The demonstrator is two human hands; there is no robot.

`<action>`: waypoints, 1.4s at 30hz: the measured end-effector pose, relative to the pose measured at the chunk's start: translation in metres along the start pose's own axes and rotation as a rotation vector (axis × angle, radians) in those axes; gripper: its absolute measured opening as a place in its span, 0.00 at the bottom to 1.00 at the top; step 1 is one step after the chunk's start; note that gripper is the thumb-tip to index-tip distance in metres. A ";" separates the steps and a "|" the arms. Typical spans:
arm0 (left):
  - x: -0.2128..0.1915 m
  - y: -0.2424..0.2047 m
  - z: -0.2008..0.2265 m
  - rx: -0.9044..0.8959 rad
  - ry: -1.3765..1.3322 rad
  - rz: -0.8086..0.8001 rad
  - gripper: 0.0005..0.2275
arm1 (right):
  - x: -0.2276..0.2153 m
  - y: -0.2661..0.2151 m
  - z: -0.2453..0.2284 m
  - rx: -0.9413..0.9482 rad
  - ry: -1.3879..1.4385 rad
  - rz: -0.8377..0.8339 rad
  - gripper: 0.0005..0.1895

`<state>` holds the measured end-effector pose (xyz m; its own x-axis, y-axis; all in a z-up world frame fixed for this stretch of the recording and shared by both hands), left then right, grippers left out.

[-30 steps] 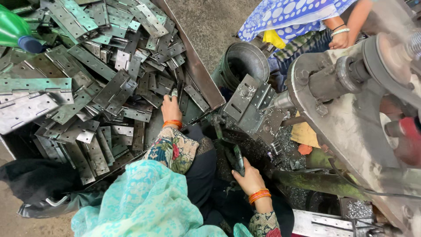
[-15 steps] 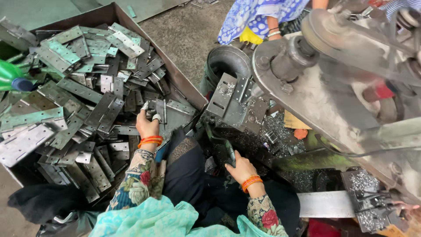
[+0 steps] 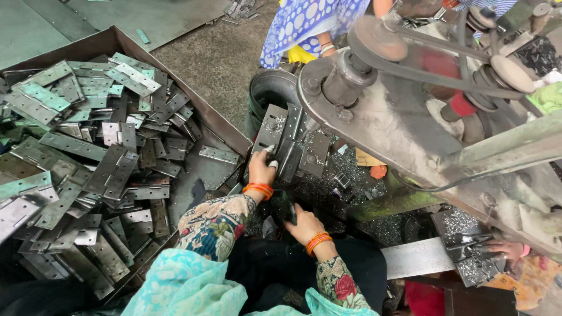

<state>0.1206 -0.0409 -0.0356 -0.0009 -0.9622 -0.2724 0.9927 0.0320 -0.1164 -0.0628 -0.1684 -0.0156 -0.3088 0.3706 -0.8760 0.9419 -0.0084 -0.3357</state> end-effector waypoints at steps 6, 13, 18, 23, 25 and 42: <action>0.037 -0.047 0.019 0.436 1.012 -0.177 0.22 | 0.005 0.001 0.001 -0.006 -0.019 -0.017 0.43; 0.064 -0.013 0.027 0.563 1.135 -0.209 0.16 | 0.005 0.006 0.003 -0.015 -0.041 -0.023 0.44; 0.074 0.000 0.029 0.575 1.145 -0.262 0.17 | 0.030 0.000 0.017 0.022 -0.008 0.025 0.39; 0.065 -0.004 0.036 0.565 1.050 -0.249 0.19 | 0.084 -0.014 0.037 0.084 0.128 0.221 0.40; 0.058 -0.006 0.038 0.550 1.015 -0.218 0.18 | 0.096 -0.008 0.047 0.050 0.166 0.276 0.40; 0.072 0.002 0.049 0.547 1.001 -0.024 0.13 | 0.073 -0.005 0.037 -0.018 0.007 0.229 0.43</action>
Point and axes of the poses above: each hand's wrist, its own y-axis towards the middle knuckle, its own x-axis out of the palm, z = x × y, the point moved 9 cm from there along y, towards the middle knuckle, and after that the axes turned 15 degrees about -x, right-handed, at the moved point
